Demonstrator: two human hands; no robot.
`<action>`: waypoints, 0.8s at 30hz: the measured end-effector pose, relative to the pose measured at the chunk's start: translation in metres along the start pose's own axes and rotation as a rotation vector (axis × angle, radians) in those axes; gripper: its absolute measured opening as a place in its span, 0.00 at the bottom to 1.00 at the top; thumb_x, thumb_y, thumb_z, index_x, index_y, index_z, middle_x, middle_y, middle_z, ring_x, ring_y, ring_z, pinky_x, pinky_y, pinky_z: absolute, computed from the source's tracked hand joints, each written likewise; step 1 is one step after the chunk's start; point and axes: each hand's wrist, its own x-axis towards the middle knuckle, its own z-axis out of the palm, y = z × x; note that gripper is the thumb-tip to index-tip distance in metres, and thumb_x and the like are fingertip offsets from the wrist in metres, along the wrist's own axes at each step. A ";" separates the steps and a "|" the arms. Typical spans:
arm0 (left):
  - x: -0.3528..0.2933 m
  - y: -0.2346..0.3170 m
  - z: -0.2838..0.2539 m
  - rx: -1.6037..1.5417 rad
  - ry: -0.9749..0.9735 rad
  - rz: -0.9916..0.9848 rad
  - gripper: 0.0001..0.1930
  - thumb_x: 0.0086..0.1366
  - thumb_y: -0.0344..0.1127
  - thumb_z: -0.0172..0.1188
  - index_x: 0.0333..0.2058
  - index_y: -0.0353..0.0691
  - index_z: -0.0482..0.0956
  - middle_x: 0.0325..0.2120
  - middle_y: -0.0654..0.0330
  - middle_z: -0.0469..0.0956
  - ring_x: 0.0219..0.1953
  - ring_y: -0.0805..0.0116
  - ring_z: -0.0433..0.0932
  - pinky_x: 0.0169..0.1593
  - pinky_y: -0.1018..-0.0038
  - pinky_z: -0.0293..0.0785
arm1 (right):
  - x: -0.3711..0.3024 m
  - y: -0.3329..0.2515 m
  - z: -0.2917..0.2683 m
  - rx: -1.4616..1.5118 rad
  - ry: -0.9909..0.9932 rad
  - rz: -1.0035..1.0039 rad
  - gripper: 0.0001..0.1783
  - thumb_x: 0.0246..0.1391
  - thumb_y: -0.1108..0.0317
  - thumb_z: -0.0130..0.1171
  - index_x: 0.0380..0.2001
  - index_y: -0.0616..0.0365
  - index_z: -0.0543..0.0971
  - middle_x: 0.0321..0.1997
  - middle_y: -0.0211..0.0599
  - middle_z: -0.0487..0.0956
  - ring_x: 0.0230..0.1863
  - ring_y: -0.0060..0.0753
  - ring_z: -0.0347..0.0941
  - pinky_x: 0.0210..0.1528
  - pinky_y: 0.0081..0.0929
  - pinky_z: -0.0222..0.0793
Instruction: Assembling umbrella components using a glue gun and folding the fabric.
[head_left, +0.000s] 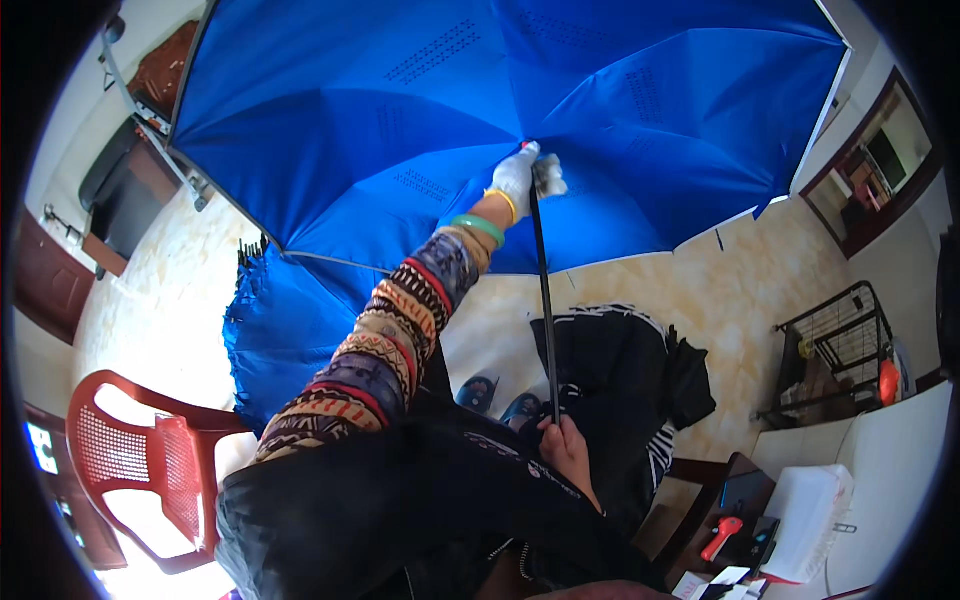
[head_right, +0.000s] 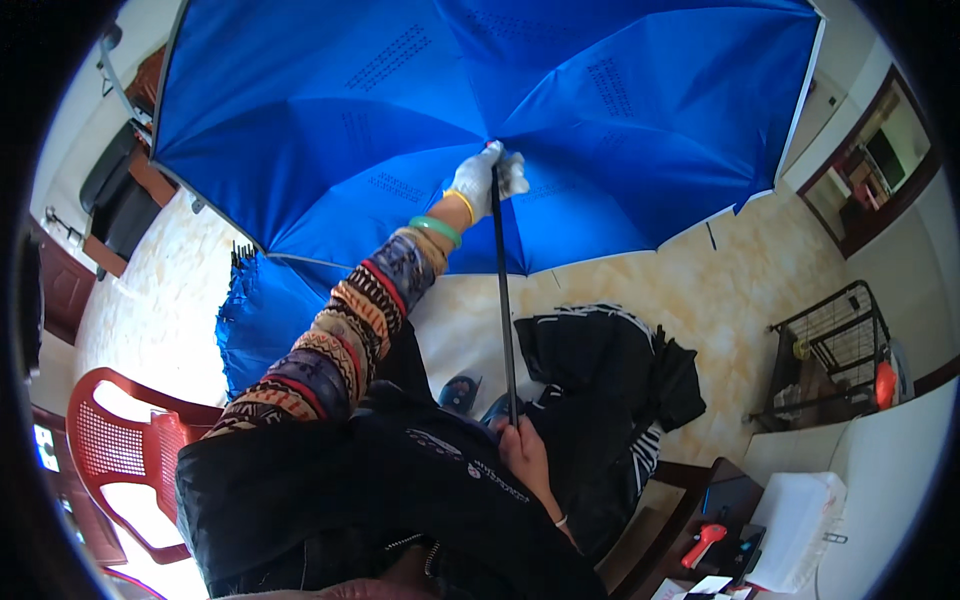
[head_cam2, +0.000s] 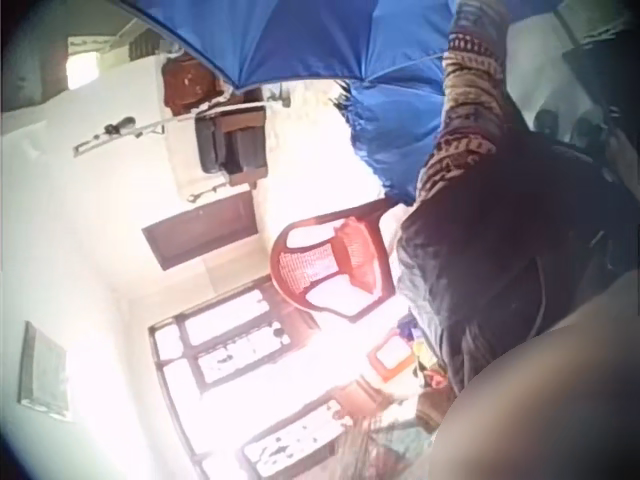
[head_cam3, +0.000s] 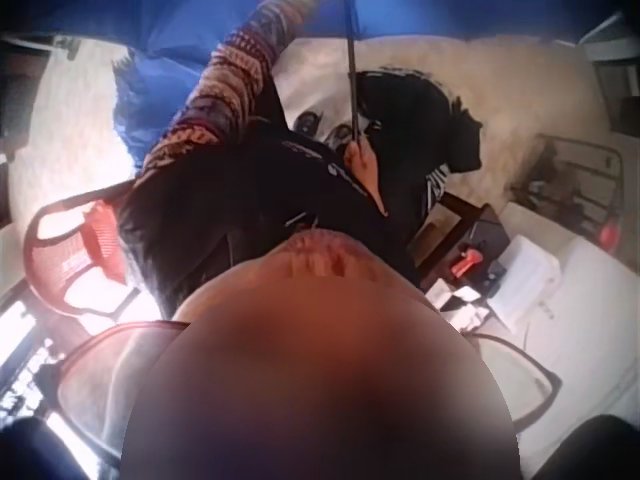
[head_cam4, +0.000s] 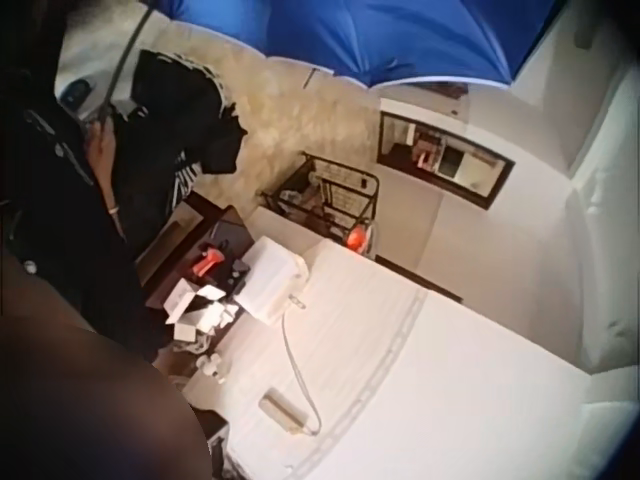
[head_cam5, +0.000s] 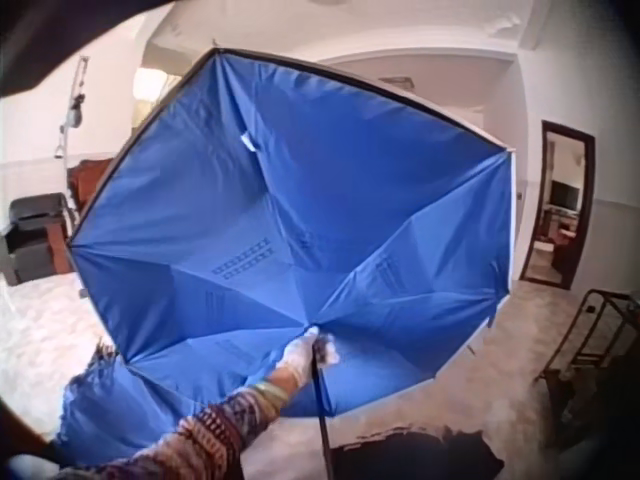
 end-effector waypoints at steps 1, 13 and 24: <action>0.005 0.012 0.001 -0.007 -0.011 0.009 0.17 0.69 0.45 0.47 0.38 0.34 0.70 0.26 0.55 0.75 0.24 0.62 0.77 0.30 0.66 0.80 | -0.002 -0.004 0.000 0.032 -0.008 0.024 0.16 0.64 0.54 0.46 0.36 0.58 0.68 0.16 0.18 0.57 0.16 0.11 0.51 0.20 0.13 0.47; -0.021 0.045 0.005 0.038 -0.177 0.016 0.13 0.70 0.40 0.43 0.30 0.38 0.68 0.24 0.56 0.74 0.27 0.59 0.78 0.35 0.58 0.80 | 0.024 0.003 -0.009 -0.203 0.065 -0.095 0.16 0.64 0.57 0.43 0.30 0.58 0.71 0.15 0.25 0.66 0.17 0.17 0.60 0.20 0.21 0.55; -0.202 -0.099 0.021 0.188 -0.380 -0.346 0.19 0.66 0.41 0.51 0.48 0.31 0.72 0.44 0.48 0.76 0.44 0.58 0.76 0.52 0.65 0.70 | 0.090 -0.061 0.012 -0.288 0.266 -0.361 0.15 0.64 0.62 0.44 0.26 0.59 0.70 0.14 0.22 0.62 0.15 0.14 0.54 0.17 0.18 0.49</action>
